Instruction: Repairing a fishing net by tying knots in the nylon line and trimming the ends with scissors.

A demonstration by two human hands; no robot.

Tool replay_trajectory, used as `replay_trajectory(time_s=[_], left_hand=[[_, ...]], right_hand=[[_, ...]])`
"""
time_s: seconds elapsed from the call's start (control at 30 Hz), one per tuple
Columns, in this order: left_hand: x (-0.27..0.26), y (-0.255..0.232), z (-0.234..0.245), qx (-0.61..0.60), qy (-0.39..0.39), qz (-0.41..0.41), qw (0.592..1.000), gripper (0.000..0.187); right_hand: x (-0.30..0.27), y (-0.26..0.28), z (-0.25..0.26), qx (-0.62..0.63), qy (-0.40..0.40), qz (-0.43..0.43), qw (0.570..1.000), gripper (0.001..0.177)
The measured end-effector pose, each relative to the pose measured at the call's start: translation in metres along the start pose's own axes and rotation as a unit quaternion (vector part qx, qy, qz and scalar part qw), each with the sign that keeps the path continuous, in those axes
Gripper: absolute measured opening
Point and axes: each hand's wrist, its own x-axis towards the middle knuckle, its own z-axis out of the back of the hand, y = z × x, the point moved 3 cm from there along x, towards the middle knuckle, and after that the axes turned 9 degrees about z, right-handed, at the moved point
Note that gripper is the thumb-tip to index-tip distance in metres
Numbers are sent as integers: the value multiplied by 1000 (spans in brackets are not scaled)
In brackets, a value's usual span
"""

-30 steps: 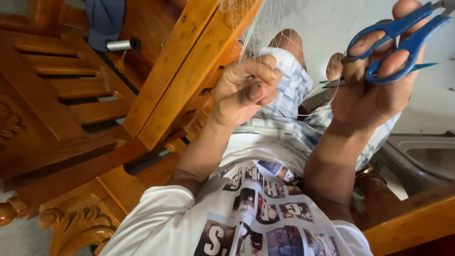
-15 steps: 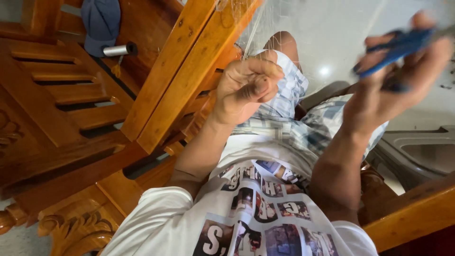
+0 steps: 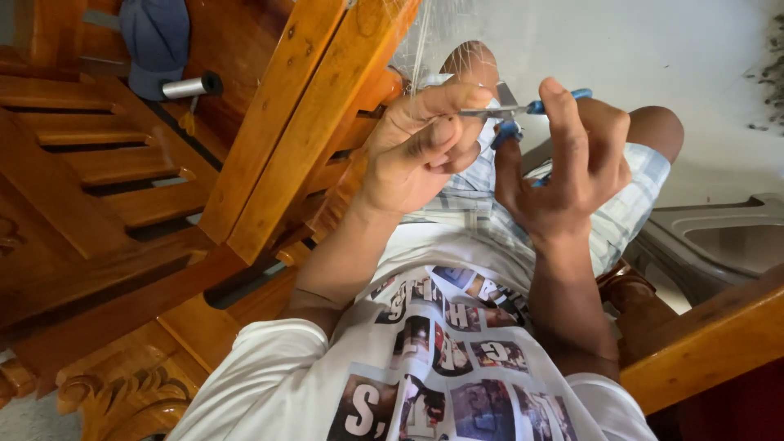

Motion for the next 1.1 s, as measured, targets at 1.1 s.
replay_trajectory(time_s=[1.1], left_hand=[[-8, -3, 1, 112, -83, 34, 990, 50]], right_hand=[[-12, -15, 5, 33, 2, -23, 999, 35]])
